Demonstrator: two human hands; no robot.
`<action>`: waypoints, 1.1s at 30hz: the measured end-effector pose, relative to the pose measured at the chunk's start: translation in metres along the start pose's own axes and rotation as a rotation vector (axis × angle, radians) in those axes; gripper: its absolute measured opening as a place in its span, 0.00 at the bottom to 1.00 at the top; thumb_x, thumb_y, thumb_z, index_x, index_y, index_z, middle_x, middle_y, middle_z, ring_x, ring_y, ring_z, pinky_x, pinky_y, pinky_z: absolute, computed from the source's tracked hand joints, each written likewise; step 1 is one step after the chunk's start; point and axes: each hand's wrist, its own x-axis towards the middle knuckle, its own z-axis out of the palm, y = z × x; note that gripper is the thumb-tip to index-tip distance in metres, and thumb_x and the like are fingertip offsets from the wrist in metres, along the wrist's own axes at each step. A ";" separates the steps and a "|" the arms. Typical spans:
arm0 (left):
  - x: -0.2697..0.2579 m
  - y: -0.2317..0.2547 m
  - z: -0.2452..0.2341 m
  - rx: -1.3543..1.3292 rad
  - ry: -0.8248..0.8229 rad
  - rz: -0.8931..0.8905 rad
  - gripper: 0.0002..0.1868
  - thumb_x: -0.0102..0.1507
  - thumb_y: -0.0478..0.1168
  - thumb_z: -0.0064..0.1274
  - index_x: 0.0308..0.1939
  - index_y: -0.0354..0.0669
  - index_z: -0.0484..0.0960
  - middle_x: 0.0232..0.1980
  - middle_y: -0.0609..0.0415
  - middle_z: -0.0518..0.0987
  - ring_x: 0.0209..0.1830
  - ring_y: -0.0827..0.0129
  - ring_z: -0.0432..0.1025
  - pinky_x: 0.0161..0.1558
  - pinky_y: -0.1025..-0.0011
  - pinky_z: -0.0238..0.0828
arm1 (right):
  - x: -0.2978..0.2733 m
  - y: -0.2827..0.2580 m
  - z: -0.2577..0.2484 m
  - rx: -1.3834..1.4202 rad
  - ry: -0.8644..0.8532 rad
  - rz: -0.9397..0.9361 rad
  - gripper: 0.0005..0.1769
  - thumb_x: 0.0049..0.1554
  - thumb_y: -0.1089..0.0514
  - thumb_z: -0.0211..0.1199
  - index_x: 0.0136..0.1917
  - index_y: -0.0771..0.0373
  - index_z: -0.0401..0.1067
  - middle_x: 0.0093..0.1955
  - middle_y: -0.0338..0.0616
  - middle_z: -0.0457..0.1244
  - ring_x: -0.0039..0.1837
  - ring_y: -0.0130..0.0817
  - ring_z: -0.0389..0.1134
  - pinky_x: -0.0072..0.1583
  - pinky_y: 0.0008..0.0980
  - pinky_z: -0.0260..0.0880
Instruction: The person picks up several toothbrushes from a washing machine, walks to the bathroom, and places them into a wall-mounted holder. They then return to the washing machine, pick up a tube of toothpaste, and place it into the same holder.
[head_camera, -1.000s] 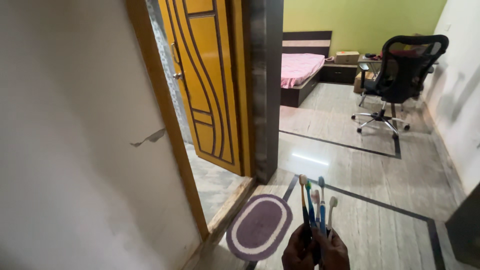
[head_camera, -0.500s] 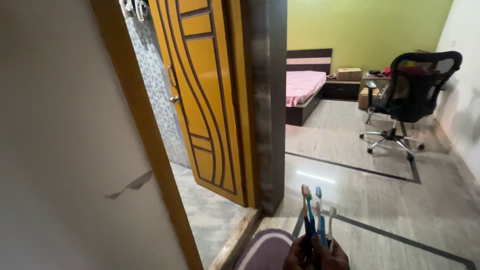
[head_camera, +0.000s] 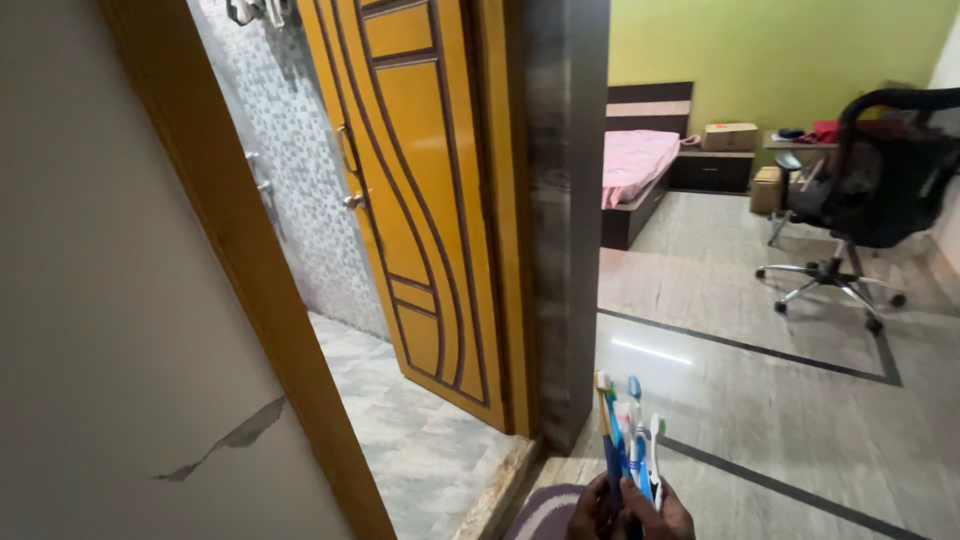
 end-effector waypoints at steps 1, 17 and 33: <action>0.009 0.001 0.000 0.016 0.017 0.040 0.30 0.66 0.31 0.54 0.71 0.32 0.63 0.68 0.38 0.77 0.70 0.56 0.74 0.70 0.62 0.71 | 0.014 0.003 0.002 -0.039 0.014 0.011 0.26 0.55 0.58 0.68 0.64 0.71 0.70 0.44 0.50 0.69 0.42 0.34 0.67 0.46 0.33 0.68; 0.212 0.054 -0.046 0.058 0.189 0.131 0.32 0.60 0.27 0.58 0.69 0.29 0.67 0.62 0.36 0.81 0.64 0.58 0.78 0.68 0.63 0.72 | 0.270 0.011 0.081 0.075 -0.166 0.361 0.25 0.57 0.63 0.62 0.68 0.70 0.70 0.52 0.60 0.70 0.49 0.48 0.72 0.52 0.43 0.73; 0.360 0.130 -0.173 0.065 0.507 0.127 0.28 0.58 0.19 0.54 0.64 0.24 0.70 0.56 0.39 0.84 0.58 0.63 0.81 0.58 0.70 0.80 | 0.372 0.015 0.287 0.186 -0.535 0.340 0.23 0.58 0.58 0.62 0.65 0.64 0.70 0.45 0.46 0.70 0.43 0.33 0.71 0.45 0.31 0.72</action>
